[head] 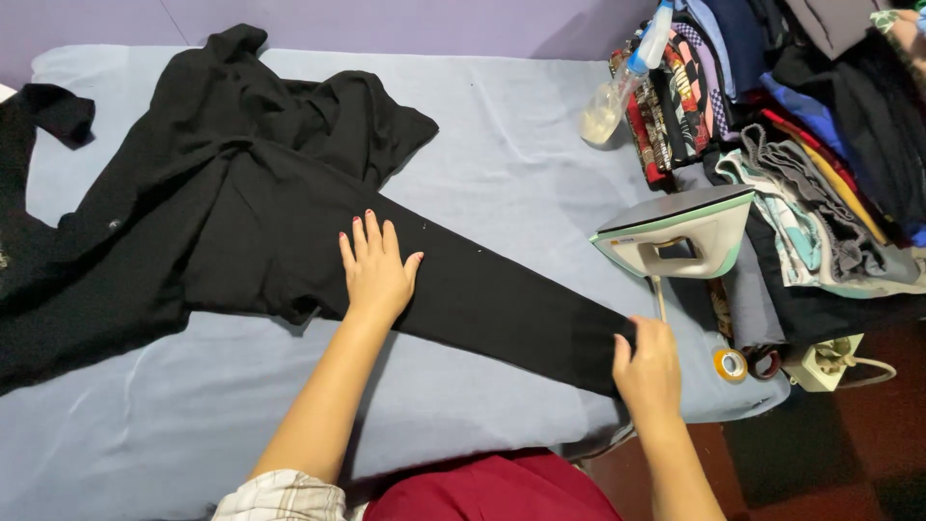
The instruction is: The person is ironing a black long-sleeved shirt on an ironing board.
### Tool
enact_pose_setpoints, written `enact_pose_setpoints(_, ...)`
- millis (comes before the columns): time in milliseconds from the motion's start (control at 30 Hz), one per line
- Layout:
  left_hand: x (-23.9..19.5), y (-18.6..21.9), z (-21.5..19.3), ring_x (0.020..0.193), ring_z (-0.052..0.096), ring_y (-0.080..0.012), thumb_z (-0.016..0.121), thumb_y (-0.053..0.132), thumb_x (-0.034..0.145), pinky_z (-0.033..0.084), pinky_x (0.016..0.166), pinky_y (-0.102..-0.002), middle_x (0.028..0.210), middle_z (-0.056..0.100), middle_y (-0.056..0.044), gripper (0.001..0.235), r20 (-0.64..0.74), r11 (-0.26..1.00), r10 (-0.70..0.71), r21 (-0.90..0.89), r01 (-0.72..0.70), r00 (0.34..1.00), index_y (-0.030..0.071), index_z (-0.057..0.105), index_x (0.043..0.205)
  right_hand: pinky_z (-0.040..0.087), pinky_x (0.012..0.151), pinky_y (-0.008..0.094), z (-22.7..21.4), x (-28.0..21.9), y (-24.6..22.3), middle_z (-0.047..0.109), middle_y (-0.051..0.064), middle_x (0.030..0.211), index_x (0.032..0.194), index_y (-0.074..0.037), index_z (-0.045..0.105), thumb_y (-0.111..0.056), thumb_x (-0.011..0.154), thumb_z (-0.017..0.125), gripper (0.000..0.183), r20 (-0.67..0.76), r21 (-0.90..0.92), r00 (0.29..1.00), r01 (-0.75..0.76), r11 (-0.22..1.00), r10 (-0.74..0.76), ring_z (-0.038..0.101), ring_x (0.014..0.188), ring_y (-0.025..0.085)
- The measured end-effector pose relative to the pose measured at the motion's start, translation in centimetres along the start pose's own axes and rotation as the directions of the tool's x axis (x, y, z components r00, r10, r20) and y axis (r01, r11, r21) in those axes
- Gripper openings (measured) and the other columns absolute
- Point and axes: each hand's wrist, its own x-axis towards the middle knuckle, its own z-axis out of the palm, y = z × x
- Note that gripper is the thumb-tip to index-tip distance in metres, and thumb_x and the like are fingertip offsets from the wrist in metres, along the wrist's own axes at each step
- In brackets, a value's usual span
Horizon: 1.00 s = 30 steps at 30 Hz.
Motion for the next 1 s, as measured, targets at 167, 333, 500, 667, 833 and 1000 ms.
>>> enact_pose_setpoints(167,-0.6,1.8,0.5,0.149,0.031,-0.043,0.063,0.049,0.095,0.021,0.12,-0.061,0.159,0.039,-0.024,0.071,0.028,0.998,0.059,0.029,-0.06,0.998,0.002,0.05,0.147,0.055,0.081,0.039,4.4,4.2,-6.9,0.069,0.012,0.097,0.095,-0.004,0.071,-0.006,0.088,0.072,0.007,0.012,0.314,0.975,0.208,0.926,-0.223,0.068,0.092,0.032)
enact_pose_setpoints(333,-0.6,2.3,-0.3,0.149,0.031,-0.038,0.058,0.055,0.095,0.021,0.12,-0.058,0.16,0.038,-0.019,0.074,0.079,0.999,0.049,0.018,-0.05,0.996,0.007,0.048,0.149,0.054,0.077,0.038,10.6,8.8,-11.1,0.068,0.008,0.093,0.098,-0.008,0.075,-0.01,0.089,0.075,0.01,0.085,0.426,0.956,0.219,0.878,-0.28,0.067,0.088,0.029)
enact_pose_setpoints(500,-0.6,2.5,-0.7,0.149,0.03,-0.0372,0.058,0.056,0.094,0.02,0.12,-0.057,0.16,0.037,-0.018,0.076,0.087,0.999,0.035,0.025,-0.037,0.996,0.006,0.047,0.15,0.054,0.075,0.04,13.5,10.0,-12.1,0.068,0.007,0.095,0.096,-0.012,0.076,-0.015,0.087,0.075,0.009,0.159,0.373,0.967,0.13,0.919,-0.201,0.068,0.09,0.029)
enact_pose_setpoints(667,-0.6,2.5,-0.7,0.149,0.03,-0.0372,0.058,0.057,0.093,0.02,0.12,-0.057,0.16,0.037,-0.018,0.077,0.089,1.0,0.022,0.02,-0.024,0.996,0.006,0.047,0.15,0.053,0.076,0.042,15.2,10.8,-11.8,0.068,0.008,0.096,0.091,-0.011,0.075,-0.017,0.09,0.072,0.007,0.253,0.294,0.964,0.007,0.956,-0.085,0.068,0.089,0.03)
enact_pose_setpoints(833,-0.5,2.4,-0.7,0.149,0.03,-0.0374,0.058,0.057,0.093,0.02,0.12,-0.058,0.16,0.037,-0.018,0.077,0.075,1.0,0.024,0.007,-0.025,0.997,0.006,0.047,0.15,0.053,0.077,0.042,18.2,12.1,-8.7,0.067,0.014,0.096,0.089,-0.006,0.071,-0.012,0.092,0.068,0.007,0.206,0.33,0.977,-0.021,0.944,-0.05,0.066,0.087,0.033)
enact_pose_setpoints(1000,-0.6,2.4,-0.9,0.149,0.03,-0.0375,0.06,0.057,0.092,0.02,0.121,-0.057,0.16,0.037,-0.019,0.08,0.077,1.0,0.01,-0.007,-0.01,0.997,0.003,0.046,0.15,0.054,0.075,0.039,17.1,13.2,-12.1,0.068,0.012,0.095,0.09,-0.006,0.071,-0.011,0.091,0.069,0.006,0.173,0.472,0.98,0.01,0.882,-0.103,0.067,0.082,0.03)
